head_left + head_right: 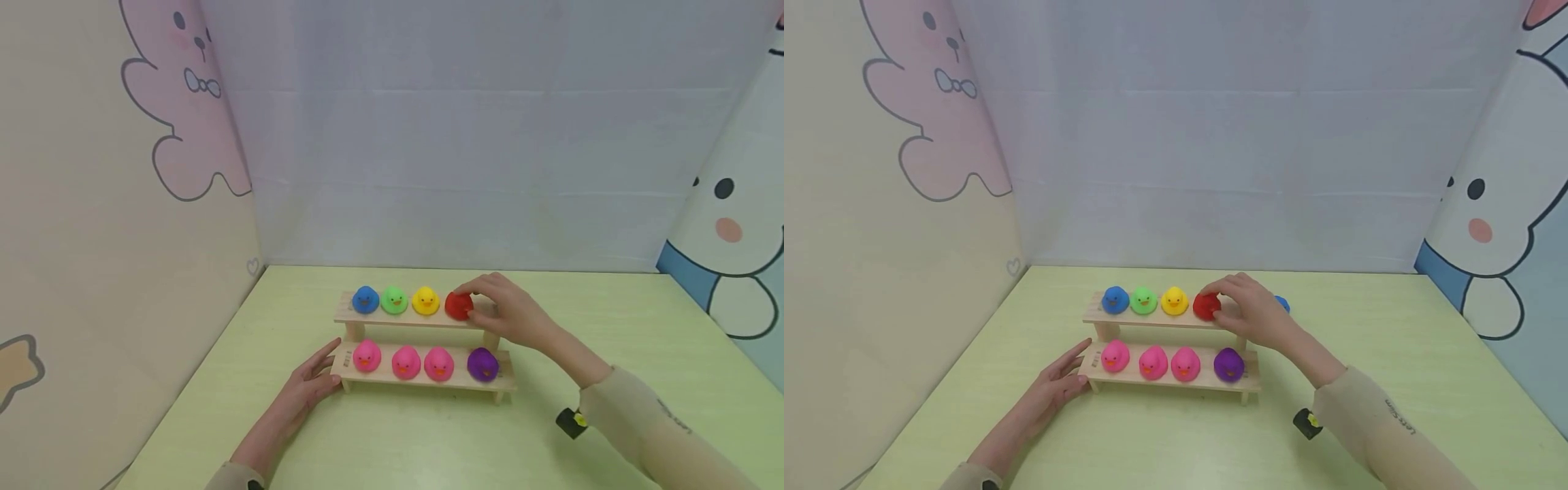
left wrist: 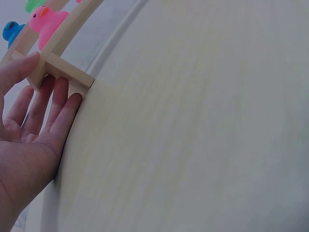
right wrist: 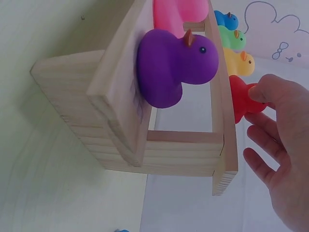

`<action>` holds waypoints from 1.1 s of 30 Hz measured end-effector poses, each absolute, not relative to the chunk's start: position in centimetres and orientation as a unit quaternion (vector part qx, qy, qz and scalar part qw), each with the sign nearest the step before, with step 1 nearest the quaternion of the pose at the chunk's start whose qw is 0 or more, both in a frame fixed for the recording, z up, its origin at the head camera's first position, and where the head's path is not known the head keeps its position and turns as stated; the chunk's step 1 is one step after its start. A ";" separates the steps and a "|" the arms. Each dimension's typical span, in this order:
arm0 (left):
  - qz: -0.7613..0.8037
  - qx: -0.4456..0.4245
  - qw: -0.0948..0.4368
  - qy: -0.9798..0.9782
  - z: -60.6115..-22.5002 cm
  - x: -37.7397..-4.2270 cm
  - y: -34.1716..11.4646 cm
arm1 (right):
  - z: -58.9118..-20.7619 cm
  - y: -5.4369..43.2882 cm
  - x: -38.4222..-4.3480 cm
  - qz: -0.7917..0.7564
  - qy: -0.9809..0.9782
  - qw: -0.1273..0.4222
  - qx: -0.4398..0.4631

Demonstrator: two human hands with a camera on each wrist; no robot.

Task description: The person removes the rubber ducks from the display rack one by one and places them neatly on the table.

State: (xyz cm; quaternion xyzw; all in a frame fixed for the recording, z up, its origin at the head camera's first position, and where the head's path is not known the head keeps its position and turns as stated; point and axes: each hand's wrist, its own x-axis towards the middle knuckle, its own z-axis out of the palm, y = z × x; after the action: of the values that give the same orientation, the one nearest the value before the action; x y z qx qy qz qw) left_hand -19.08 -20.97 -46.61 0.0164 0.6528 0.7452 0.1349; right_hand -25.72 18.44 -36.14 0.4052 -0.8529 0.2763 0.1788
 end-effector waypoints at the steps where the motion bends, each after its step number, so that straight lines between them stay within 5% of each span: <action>1: 0.746 0.017 0.135 0.652 -46.6 -19.1 -21.0 | -36.1 18.4 -25.7 0.277 -0.853 0.179 0.404; 33: 0.746 -0.003 0.130 0.653 -46.9 -19.1 -21.0 | -34.5 18.5 -24.2 0.309 -0.877 0.150 0.336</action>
State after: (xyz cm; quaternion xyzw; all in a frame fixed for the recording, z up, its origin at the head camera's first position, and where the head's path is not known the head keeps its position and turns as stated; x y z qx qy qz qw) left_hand -19.13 -20.99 -46.91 -0.0025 0.6534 0.7458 0.1297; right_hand -24.19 18.55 -34.50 0.3362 -0.8770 0.3087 0.1504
